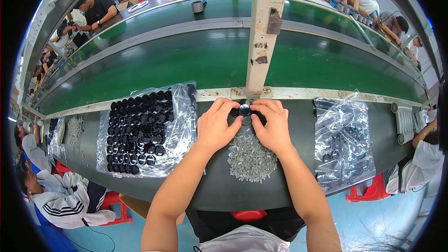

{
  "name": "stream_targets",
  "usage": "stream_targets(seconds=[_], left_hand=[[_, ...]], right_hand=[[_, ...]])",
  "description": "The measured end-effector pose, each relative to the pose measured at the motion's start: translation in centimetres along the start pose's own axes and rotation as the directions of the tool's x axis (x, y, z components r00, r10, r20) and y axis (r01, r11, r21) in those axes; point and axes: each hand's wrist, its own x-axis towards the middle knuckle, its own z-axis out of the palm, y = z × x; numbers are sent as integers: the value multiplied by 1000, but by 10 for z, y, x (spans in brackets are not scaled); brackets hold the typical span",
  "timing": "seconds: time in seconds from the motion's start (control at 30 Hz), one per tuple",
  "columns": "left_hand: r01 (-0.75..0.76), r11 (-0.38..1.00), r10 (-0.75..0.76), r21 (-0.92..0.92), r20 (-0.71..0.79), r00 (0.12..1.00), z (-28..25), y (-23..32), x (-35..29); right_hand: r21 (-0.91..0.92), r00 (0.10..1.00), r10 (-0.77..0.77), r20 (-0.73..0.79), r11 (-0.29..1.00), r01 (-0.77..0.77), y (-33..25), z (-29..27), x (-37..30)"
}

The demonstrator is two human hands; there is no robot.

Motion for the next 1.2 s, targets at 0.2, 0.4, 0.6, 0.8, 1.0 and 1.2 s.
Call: stream_targets(seconds=[0.2,0.4,0.6,0.8,1.0,1.2], left_hand=[[-6,1000,6,10,-1,1000,1,0,0],[-56,998,57,16,-63,996,5,-4,-1],[-52,999,52,11,-58,997,5,-4,-1],[-42,999,42,1,-65,997,6,-4,-1],[-5,1000,5,-18,-41,999,3,0,0],[2,1000,-3,-30,-38,999,5,-4,0]], right_hand=[[-9,1000,1,6,1000,-1,1,0,0],[-3,1000,6,14,1000,-6,1,0,0],[31,1000,18,22,999,-19,2,0,0],[58,999,27,30,998,-29,-2,-1,0],[65,999,25,31,998,-27,-2,-2,0],[48,999,9,35,999,-11,-3,-1,0]])
